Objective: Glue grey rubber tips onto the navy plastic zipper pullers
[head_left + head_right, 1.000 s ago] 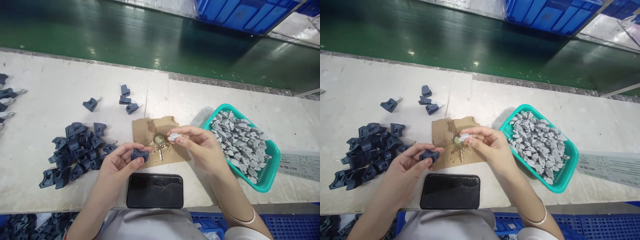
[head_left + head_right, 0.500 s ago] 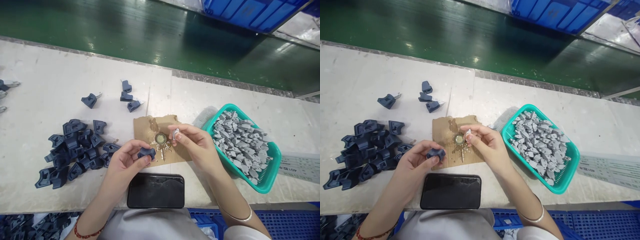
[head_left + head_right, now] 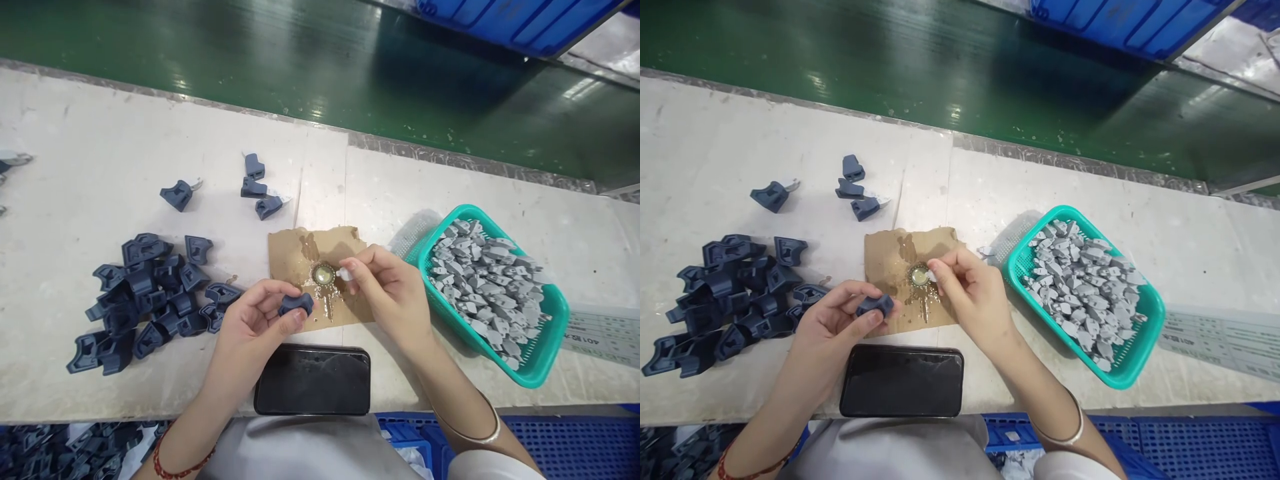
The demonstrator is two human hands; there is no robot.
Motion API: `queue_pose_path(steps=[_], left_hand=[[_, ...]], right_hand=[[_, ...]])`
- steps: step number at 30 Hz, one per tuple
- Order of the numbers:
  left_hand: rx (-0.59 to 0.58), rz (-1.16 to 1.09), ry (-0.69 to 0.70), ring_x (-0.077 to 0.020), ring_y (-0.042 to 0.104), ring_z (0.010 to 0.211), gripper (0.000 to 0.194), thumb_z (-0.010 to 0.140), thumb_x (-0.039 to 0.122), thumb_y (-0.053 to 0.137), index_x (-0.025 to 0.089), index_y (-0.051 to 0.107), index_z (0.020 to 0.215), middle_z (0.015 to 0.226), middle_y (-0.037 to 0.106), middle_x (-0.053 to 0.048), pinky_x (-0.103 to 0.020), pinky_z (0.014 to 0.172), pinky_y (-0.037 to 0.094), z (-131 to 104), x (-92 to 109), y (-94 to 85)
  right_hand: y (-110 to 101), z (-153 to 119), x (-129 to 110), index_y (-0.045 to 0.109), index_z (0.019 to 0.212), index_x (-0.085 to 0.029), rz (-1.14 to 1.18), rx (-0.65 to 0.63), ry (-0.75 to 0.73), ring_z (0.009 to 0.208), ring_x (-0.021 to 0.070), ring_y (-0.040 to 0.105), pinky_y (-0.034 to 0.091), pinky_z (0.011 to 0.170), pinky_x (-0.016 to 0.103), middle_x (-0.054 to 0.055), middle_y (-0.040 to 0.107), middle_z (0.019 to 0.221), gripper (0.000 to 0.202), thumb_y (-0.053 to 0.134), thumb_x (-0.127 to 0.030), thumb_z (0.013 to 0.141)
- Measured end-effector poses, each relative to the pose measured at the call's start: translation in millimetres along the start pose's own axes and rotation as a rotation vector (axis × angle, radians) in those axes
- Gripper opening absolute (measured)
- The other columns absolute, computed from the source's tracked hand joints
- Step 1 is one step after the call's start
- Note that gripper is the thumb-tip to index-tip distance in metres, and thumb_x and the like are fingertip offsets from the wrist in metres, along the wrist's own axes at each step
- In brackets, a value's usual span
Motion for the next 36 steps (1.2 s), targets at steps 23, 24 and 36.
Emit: queue_pose_path(steps=[23, 24, 36], left_hand=[[0.024, 0.163, 0.019, -0.0176, 0.077, 0.084, 0.017, 0.086, 0.036, 0.083, 0.022, 0.078, 0.094, 0.092, 0.082, -0.004, -0.019, 0.066, 0.058, -2.2, 0.9, -0.5], [0.025, 0.169, 0.014, -0.0179, 0.076, 0.081, 0.018, 0.086, 0.037, 0.083, 0.022, 0.078, 0.094, 0.089, 0.082, -0.005, -0.020, 0.063, 0.057, -1.8, 0.5, 0.0], [0.027, 0.159, -0.019, -0.0179, 0.078, 0.077, 0.023, 0.085, 0.040, 0.083, 0.020, 0.078, 0.095, 0.087, 0.084, -0.006, -0.020, 0.063, 0.058, -1.5, 1.0, 2.7]], right_hand=[[10.1, 2.0, -4.3, 0.060, 0.070, -0.021, -0.187, 0.020, -0.154, 0.050, 0.0113, 0.048, 0.037, 0.052, 0.026, -0.004, 0.056, 0.056, 0.037, 0.064, -0.041, 0.102], [8.6, 2.1, -3.5, 0.060, 0.070, -0.021, -0.102, 0.037, -0.116, 0.049, 0.0108, 0.046, 0.036, 0.051, 0.026, -0.004, 0.054, 0.053, 0.038, 0.065, -0.043, 0.101], [27.7, -8.6, -8.3, 0.069, 0.079, -0.021, 0.301, -0.105, -0.015, 0.043, 0.0090, 0.044, 0.036, 0.047, 0.025, -0.007, 0.053, 0.049, 0.034, 0.068, -0.048, 0.099]])
Point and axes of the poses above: each hand's wrist, its own z-axis towards the middle knuckle, its own y-axis out of the palm, x = y × z, the point moved 6 cm from there along z, towards the middle knuckle
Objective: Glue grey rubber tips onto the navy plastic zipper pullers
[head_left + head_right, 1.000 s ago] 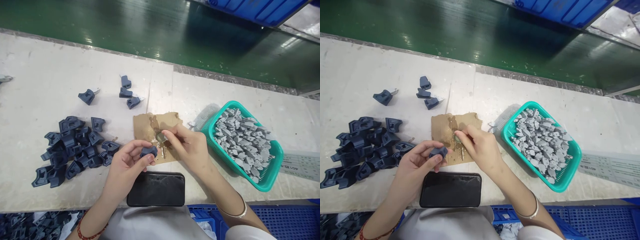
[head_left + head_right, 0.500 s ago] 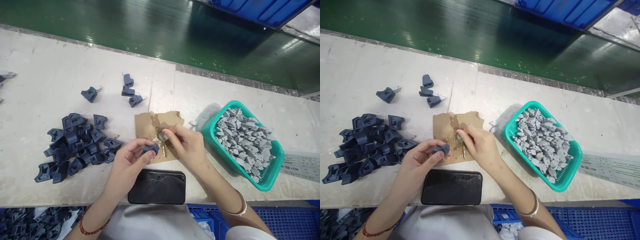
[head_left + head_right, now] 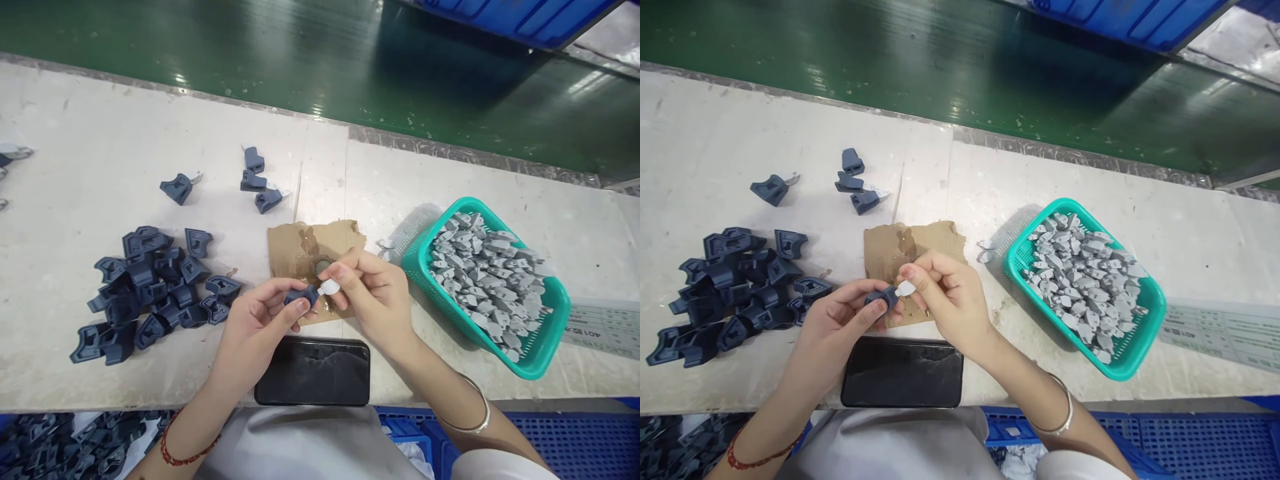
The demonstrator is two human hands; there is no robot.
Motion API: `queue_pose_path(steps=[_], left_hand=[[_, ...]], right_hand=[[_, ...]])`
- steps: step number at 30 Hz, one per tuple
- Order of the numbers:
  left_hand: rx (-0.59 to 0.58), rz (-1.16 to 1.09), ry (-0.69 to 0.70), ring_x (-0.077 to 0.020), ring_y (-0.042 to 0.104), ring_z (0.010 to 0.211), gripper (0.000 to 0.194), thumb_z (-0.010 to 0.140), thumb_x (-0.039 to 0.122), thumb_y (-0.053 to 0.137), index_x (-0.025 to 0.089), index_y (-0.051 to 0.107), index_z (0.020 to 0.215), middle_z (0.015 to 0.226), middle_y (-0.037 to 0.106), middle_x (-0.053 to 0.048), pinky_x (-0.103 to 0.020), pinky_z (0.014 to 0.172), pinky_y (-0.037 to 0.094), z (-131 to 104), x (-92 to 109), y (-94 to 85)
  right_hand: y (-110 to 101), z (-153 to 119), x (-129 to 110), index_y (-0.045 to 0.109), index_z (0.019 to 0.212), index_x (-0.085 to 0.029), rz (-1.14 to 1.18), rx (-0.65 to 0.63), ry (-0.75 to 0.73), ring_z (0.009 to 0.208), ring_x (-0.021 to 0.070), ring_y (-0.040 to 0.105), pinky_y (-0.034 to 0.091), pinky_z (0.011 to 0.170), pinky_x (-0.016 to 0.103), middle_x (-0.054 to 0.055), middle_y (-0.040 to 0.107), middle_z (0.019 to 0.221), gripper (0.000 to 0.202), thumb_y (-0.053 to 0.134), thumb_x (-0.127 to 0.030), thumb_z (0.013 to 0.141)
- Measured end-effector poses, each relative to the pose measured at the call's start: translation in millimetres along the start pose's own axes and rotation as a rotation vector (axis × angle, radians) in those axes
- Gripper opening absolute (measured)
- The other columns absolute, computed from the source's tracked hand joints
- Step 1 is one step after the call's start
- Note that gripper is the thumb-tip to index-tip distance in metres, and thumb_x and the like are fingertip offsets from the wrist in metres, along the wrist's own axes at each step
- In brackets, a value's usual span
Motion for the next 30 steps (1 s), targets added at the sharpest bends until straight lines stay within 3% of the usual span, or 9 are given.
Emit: queue_pose_path(steps=[8, 17, 23, 30], left_hand=[[0.009, 0.002, -0.004, -0.0183, 0.078, 0.076, 0.026, 0.083, 0.042, 0.085, 0.020, 0.079, 0.095, 0.083, 0.083, -0.005, -0.020, 0.063, 0.060, 0.1, -0.6, -0.7], [0.007, -0.055, -0.008, -0.0114, 0.076, 0.071, 0.019, 0.083, 0.038, 0.087, 0.021, 0.080, 0.089, 0.078, 0.082, -0.001, -0.015, 0.068, 0.060, 0.3, -1.4, 0.0], [0.005, -0.043, 0.004, -0.0146, 0.078, 0.072, 0.022, 0.083, 0.039, 0.087, 0.021, 0.081, 0.092, 0.080, 0.083, -0.002, -0.019, 0.072, 0.064, -0.2, -1.5, -1.5], [0.031, -0.025, 0.043, -0.0139, 0.077, 0.067, 0.020, 0.079, 0.035, 0.089, 0.020, 0.079, 0.087, 0.076, 0.081, -0.001, -0.018, 0.066, 0.064, -3.9, 5.0, -1.7]], right_hand=[[5.0, -2.5, 2.5, 0.064, 0.075, -0.021, -0.013, -0.015, -0.003, 0.046, 0.0098, 0.050, 0.043, 0.049, 0.025, -0.006, 0.053, 0.051, 0.038, 0.066, -0.051, 0.099], [9.8, -8.8, -4.9, 0.065, 0.080, -0.021, -0.235, -0.018, -0.148, 0.051, 0.0092, 0.058, 0.042, 0.051, 0.022, -0.005, 0.064, 0.059, 0.025, 0.062, -0.032, 0.103], [11.5, -9.1, -8.9, 0.061, 0.084, -0.023, -0.265, -0.040, -0.184, 0.053, 0.0110, 0.060, 0.044, 0.053, 0.023, -0.004, 0.061, 0.061, 0.025, 0.057, -0.034, 0.106], [15.1, -8.3, -30.9, 0.046, 0.069, -0.024, -0.666, -0.117, -0.527, 0.054, 0.0135, 0.050, 0.037, 0.057, 0.028, -0.001, 0.053, 0.058, 0.047, 0.032, -0.028, 0.113]])
Point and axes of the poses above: each hand's wrist, its own z-axis towards the middle knuckle, its own y-axis out of the palm, x = y × z, the point moved 6 cm from there along z, towards the middle knuckle
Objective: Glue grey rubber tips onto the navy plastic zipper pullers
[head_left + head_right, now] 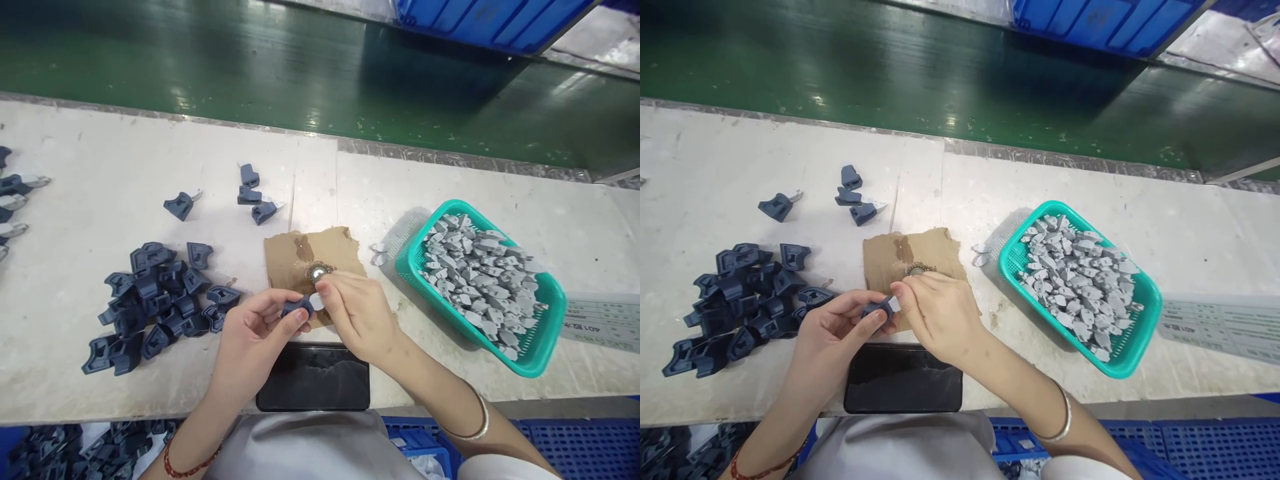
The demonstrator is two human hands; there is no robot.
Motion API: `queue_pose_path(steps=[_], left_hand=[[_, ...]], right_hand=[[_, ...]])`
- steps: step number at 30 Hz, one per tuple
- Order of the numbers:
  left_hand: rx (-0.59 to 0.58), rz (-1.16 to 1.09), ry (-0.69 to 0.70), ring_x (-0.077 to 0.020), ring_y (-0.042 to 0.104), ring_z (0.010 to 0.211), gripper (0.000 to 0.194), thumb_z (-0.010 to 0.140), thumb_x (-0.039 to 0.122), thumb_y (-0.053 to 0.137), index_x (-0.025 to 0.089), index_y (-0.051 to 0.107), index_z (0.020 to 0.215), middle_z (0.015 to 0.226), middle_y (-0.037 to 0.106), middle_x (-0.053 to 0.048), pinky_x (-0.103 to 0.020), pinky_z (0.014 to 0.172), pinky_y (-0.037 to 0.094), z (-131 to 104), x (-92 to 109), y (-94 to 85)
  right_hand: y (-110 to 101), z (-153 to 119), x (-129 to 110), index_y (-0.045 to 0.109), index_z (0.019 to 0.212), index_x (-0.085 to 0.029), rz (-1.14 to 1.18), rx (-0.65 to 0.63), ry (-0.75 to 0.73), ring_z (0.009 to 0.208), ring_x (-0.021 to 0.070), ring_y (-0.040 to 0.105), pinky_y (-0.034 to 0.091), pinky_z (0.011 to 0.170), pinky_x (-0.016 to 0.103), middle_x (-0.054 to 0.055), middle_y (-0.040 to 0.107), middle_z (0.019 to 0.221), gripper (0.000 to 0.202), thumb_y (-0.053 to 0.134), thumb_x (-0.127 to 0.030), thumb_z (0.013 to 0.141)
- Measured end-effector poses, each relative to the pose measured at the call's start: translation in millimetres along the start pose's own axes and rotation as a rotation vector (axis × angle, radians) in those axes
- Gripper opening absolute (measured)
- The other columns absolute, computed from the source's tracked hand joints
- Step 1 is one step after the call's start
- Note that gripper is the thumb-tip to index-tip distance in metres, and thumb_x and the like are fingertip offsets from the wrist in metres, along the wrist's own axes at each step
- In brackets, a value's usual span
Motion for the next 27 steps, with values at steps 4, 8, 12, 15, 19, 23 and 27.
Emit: queue_pose_path(steps=[4, 8, 12, 15, 19, 23, 27], left_hand=[[-0.010, 0.033, 0.021, -0.0094, 0.071, 0.057, 0.011, 0.079, 0.027, 0.087, 0.020, 0.080, 0.082, 0.068, 0.078, 0.002, -0.012, 0.054, 0.056, -2.1, 7.5, 1.7], [-0.006, 0.072, 0.016, -0.0098, 0.071, 0.058, 0.008, 0.079, 0.024, 0.086, 0.020, 0.080, 0.082, 0.066, 0.077, 0.002, -0.014, 0.056, 0.057, -4.3, 11.1, 2.6], [-0.016, 0.134, 0.017, -0.0134, 0.073, 0.061, 0.012, 0.081, 0.030, 0.084, 0.020, 0.078, 0.085, 0.069, 0.079, 0.000, -0.018, 0.059, 0.060, -6.8, 11.3, 4.7], [-0.018, 0.284, 0.063, -0.0175, 0.076, 0.071, 0.017, 0.085, 0.037, 0.080, 0.021, 0.078, 0.090, 0.079, 0.081, -0.002, -0.024, 0.067, 0.062, -7.2, 19.0, 5.1], [0.012, 0.669, 0.298, -0.0174, 0.071, 0.075, 0.016, 0.088, 0.039, 0.074, 0.025, 0.079, 0.092, 0.089, 0.081, -0.003, -0.025, 0.067, 0.056, -2.9, 52.5, 0.3], [0.170, 1.045, 0.478, -0.0178, 0.060, 0.064, 0.020, 0.089, 0.042, 0.072, 0.027, 0.080, 0.098, 0.080, 0.074, -0.001, -0.029, 0.061, 0.048, 14.2, 89.5, -16.0], [0.345, 1.217, 0.418, -0.0249, 0.070, 0.073, 0.031, 0.090, 0.037, 0.069, 0.022, 0.078, 0.115, 0.074, 0.073, -0.003, -0.034, 0.072, 0.054, 41.1, 111.7, -30.9]], right_hand=[[2.0, 0.4, -5.4, 0.051, 0.070, -0.022, -0.116, -0.023, -0.049, 0.053, 0.0139, 0.049, 0.037, 0.058, 0.028, -0.001, 0.054, 0.057, 0.049, 0.028, -0.025, 0.114], [0.5, 0.8, -11.9, 0.054, 0.069, -0.021, -0.180, -0.011, -0.090, 0.052, 0.0138, 0.047, 0.036, 0.056, 0.029, -0.001, 0.053, 0.056, 0.052, 0.027, -0.024, 0.114], [-4.7, 0.1, -12.7, 0.055, 0.070, -0.020, -0.165, 0.024, -0.084, 0.052, 0.0136, 0.048, 0.036, 0.055, 0.029, -0.001, 0.055, 0.056, 0.052, 0.028, -0.024, 0.115], [-7.6, -0.7, -9.9, 0.055, 0.071, -0.020, -0.093, 0.002, -0.045, 0.053, 0.0134, 0.049, 0.038, 0.055, 0.028, -0.001, 0.058, 0.059, 0.053, 0.028, -0.028, 0.115], [-26.6, -1.2, -1.6, 0.062, 0.079, -0.020, 0.037, -0.008, 0.057, 0.065, 0.0153, 0.062, 0.046, 0.063, 0.029, 0.002, 0.068, 0.071, 0.048, 0.033, -0.032, 0.114], [-87.4, -14.3, 28.5, 0.066, 0.085, -0.023, -0.183, 0.247, 0.325, 0.068, 0.0189, 0.063, 0.044, 0.062, 0.032, 0.003, 0.068, 0.074, 0.033, 0.045, -0.031, 0.108], [-127.8, -41.7, 73.7, 0.073, 0.095, -0.022, -0.519, 0.124, 0.623, 0.084, 0.0272, 0.068, 0.047, 0.069, 0.038, 0.009, 0.073, 0.096, 0.023, 0.053, -0.032, 0.099]])
Point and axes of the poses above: each hand's wrist, its own z-axis towards the middle knuckle, its own y-axis out of the palm, x = y × z, the point moved 6 cm from there along z, towards the middle knuckle
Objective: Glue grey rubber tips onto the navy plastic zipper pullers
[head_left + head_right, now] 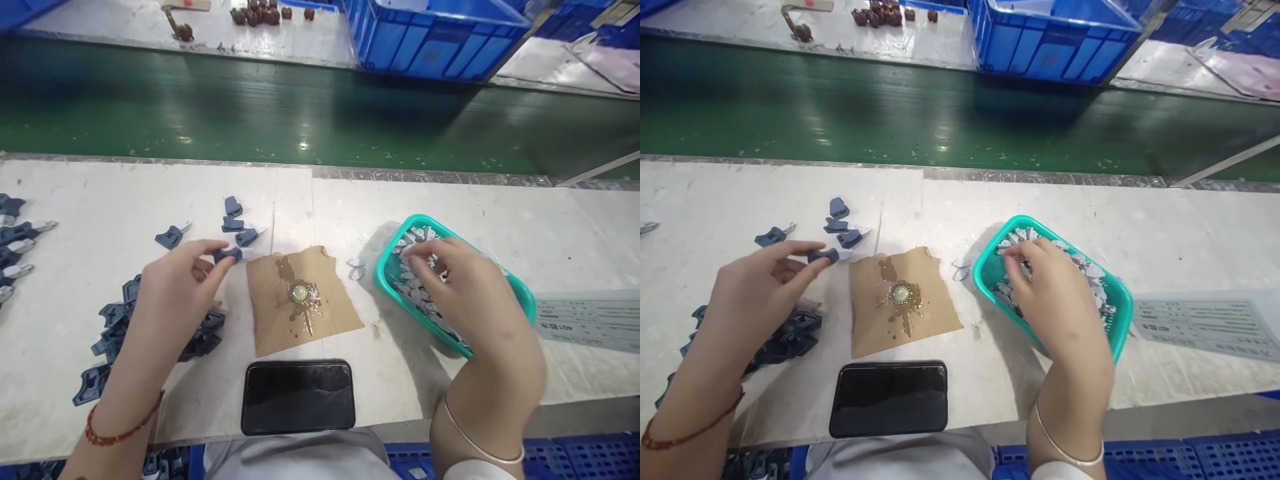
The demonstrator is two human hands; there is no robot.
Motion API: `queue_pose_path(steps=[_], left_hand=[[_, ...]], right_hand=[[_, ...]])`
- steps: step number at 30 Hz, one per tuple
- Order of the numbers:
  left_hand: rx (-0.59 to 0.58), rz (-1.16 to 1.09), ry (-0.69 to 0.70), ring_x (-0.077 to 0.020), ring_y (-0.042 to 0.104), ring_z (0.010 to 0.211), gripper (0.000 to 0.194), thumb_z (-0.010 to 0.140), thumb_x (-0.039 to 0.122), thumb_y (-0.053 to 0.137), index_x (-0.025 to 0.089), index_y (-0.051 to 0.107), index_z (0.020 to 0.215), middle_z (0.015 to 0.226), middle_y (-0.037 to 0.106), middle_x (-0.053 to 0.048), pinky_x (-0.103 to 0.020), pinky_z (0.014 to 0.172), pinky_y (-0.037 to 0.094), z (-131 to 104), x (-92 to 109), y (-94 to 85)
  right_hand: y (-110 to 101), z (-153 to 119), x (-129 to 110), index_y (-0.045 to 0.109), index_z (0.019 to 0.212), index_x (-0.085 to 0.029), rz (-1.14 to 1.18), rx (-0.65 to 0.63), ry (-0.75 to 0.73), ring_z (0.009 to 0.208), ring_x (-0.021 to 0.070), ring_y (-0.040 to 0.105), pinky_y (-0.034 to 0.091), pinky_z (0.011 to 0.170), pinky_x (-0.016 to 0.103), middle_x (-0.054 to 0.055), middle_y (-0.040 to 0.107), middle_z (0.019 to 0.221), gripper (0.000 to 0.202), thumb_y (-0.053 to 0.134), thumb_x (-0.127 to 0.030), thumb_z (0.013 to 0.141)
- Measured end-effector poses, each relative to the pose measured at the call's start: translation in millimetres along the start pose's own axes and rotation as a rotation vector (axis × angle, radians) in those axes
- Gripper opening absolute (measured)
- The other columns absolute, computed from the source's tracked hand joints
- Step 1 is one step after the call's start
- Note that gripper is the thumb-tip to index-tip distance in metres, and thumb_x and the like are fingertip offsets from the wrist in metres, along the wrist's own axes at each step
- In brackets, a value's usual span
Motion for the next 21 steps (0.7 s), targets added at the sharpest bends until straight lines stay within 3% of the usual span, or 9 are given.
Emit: queue_pose_path(steps=[3, 6, 10, 15, 18, 21], left_hand=[[-0.035, 0.054, -0.019, -0.0297, 0.075, 0.090, 0.044, 0.095, 0.038, 0.060, 0.019, 0.069, 0.133, 0.108, 0.079, -0.010, -0.041, 0.082, 0.058, 15.2, 0.0, 2.7], [-0.043, 0.115, 0.014, -0.0348, 0.075, 0.104, 0.051, 0.097, 0.040, 0.054, 0.019, 0.061, 0.143, 0.135, 0.072, -0.014, -0.046, 0.086, 0.059, 16.4, 0.2, 3.0], [-0.025, 0.283, 0.071, -0.0414, 0.069, 0.113, 0.052, 0.096, 0.045, 0.048, 0.017, 0.064, 0.137, 0.129, 0.072, -0.018, -0.056, 0.096, 0.056, 1.2, -11.7, -5.7], [-0.136, 0.404, 0.252, -0.0441, 0.061, 0.122, 0.047, 0.100, 0.051, 0.042, 0.018, 0.065, 0.126, 0.127, 0.070, -0.019, -0.059, 0.104, 0.050, -24.4, -36.6, -5.7], [-0.109, 0.427, 0.297, -0.0429, 0.059, 0.124, 0.048, 0.101, 0.051, 0.041, 0.019, 0.061, 0.131, 0.126, 0.069, -0.019, -0.056, 0.103, 0.051, -33.5, -44.8, -5.8], [-0.086, 0.453, 0.253, -0.0420, 0.060, 0.125, 0.045, 0.102, 0.046, 0.040, 0.018, 0.057, 0.134, 0.125, 0.069, -0.019, -0.055, 0.104, 0.050, -34.9, -44.2, -6.5]], right_hand=[[12.9, 0.1, 24.7, 0.078, 0.104, -0.021, -0.168, -0.187, 0.039, 0.099, 0.0347, 0.068, 0.050, 0.077, 0.044, 0.013, 0.072, 0.105, 0.029, 0.052, -0.027, 0.095], [21.2, -0.4, 24.5, 0.080, 0.104, -0.019, -0.270, -0.250, 0.056, 0.110, 0.0375, 0.065, 0.052, 0.086, 0.046, 0.014, 0.072, 0.108, 0.031, 0.051, -0.020, 0.093], [22.4, 5.3, 11.6, 0.080, 0.104, -0.017, -0.308, -0.329, 0.124, 0.105, 0.0328, 0.068, 0.051, 0.086, 0.041, 0.014, 0.072, 0.114, 0.030, 0.053, -0.014, 0.091], [23.4, 13.8, 9.7, 0.078, 0.102, -0.018, -0.383, -0.437, 0.228, 0.104, 0.0328, 0.069, 0.047, 0.077, 0.037, 0.014, 0.075, 0.115, 0.024, 0.057, -0.012, 0.091], [24.3, 16.0, 15.5, 0.078, 0.095, -0.020, -0.391, -0.403, 0.172, 0.100, 0.0328, 0.070, 0.047, 0.074, 0.039, 0.012, 0.076, 0.111, 0.022, 0.057, -0.013, 0.093], [15.4, 16.0, 20.5, 0.080, 0.090, -0.025, -0.226, -0.261, 0.076, 0.089, 0.0294, 0.071, 0.050, 0.068, 0.040, 0.012, 0.076, 0.107, 0.017, 0.064, -0.024, 0.093]])
Point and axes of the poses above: each hand's wrist, its own z-axis towards the middle knuckle, its own y-axis out of the palm, x = y × z, the point moved 6 cm from there along z, towards the middle knuckle
